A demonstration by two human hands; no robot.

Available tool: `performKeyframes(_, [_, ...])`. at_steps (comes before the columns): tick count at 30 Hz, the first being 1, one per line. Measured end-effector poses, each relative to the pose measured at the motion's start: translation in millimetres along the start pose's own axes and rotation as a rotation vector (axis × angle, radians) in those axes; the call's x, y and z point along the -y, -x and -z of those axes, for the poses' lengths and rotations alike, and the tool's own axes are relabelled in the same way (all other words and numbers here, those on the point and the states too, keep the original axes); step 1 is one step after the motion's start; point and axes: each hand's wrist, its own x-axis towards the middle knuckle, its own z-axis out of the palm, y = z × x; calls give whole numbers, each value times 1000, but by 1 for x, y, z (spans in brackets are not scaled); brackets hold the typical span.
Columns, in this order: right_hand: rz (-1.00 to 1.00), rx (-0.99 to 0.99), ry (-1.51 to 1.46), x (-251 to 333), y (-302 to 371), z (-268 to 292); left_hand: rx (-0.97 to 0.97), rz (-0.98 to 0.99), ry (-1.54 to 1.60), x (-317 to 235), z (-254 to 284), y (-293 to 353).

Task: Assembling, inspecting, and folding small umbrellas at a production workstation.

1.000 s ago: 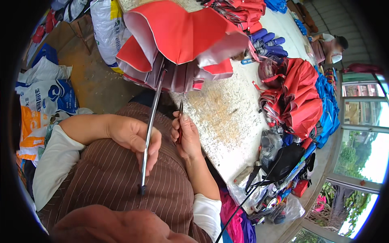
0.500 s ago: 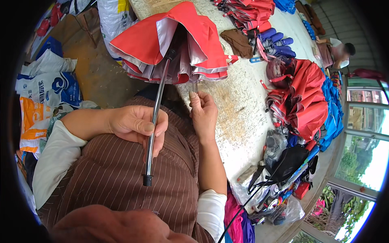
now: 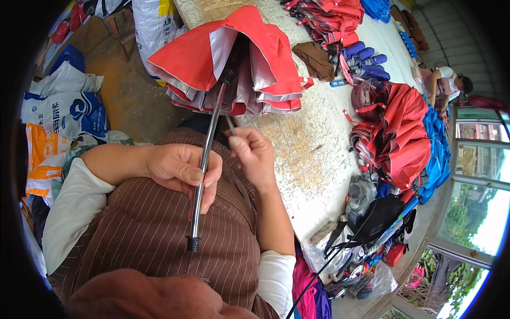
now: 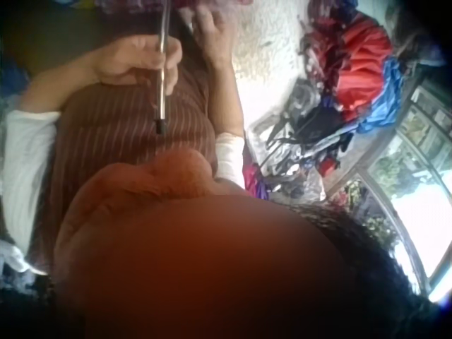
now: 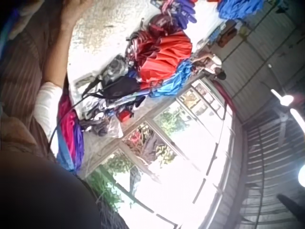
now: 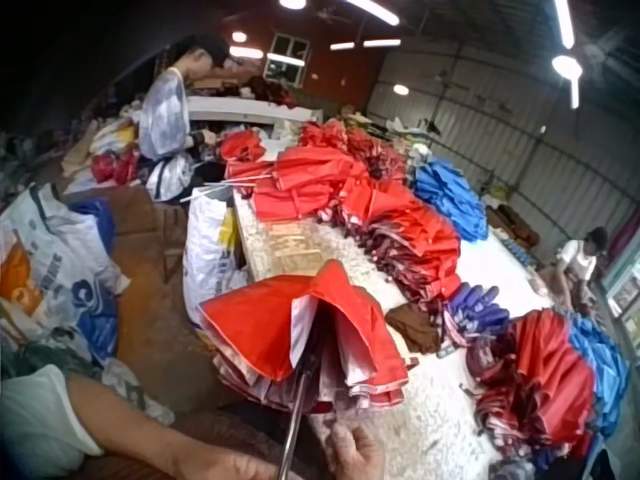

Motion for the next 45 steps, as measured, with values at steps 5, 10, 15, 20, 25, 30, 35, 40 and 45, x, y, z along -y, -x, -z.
performKeyframes(5, [-71,-176,-173,-27,9,-1,-16,10,21,0,-2,-1])
performKeyframes(10, [-184,-374,-381,-37,2,4,3,10,45,2,-1,-3])
performKeyframes(15, [-178,-324,-462,-29,0,7,6,9,30,4,3,-3])
performKeyframes(20, [-239,-302,-486,-36,17,2,12,15,33,3,2,-4])
performKeyframes(25, [-182,-362,-514,-42,-3,6,15,10,46,6,3,-4])
performKeyframes(30, [-152,-319,-524,-39,4,4,26,-3,52,7,2,0])
performKeyframes(35, [-158,-297,-466,-48,13,2,41,4,63,7,5,-1])
performKeyframes(40, [-68,-336,-308,-52,-12,7,36,7,57,7,4,-4])
performKeyframes(45, [-26,-314,-286,-34,-30,9,32,3,43,8,3,-2])
